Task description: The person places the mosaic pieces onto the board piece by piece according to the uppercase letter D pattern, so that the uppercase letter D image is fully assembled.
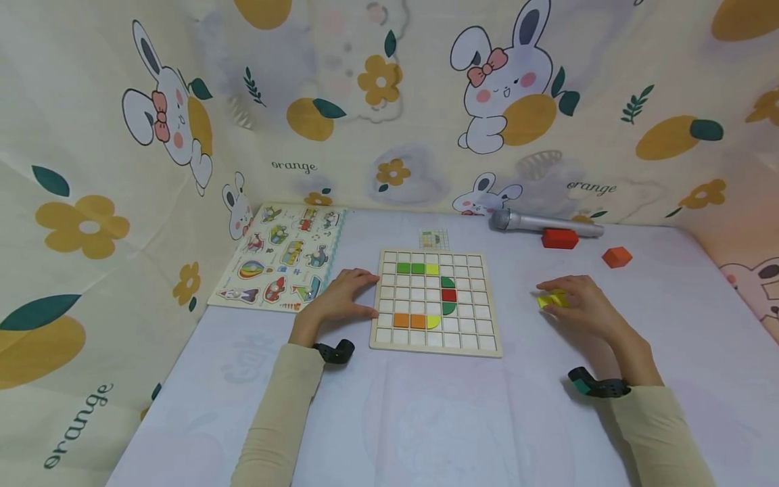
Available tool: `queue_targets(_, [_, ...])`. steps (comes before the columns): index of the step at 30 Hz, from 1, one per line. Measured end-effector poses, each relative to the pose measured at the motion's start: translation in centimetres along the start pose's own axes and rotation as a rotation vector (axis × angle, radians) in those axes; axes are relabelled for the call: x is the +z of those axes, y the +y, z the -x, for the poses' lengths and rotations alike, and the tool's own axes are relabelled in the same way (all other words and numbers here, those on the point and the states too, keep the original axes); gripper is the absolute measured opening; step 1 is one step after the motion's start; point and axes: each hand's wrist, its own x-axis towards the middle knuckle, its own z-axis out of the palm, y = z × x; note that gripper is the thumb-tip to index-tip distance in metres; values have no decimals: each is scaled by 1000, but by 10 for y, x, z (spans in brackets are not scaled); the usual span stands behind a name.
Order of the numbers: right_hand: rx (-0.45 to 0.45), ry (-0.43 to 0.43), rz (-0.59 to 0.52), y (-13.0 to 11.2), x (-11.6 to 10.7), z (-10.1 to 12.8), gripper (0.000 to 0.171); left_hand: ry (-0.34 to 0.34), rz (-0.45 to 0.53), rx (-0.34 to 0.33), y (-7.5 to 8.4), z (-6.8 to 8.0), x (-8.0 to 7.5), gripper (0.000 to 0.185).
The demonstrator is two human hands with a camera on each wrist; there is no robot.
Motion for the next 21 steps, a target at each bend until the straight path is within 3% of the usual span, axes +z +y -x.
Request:
queue_targets(13, [-50, 26, 75, 13, 8, 0, 34, 5, 8, 4, 0, 0, 0, 76])
queue_targets(21, [-48, 70, 25, 4, 15, -2, 31, 1, 2, -6, 1, 1, 0, 77])
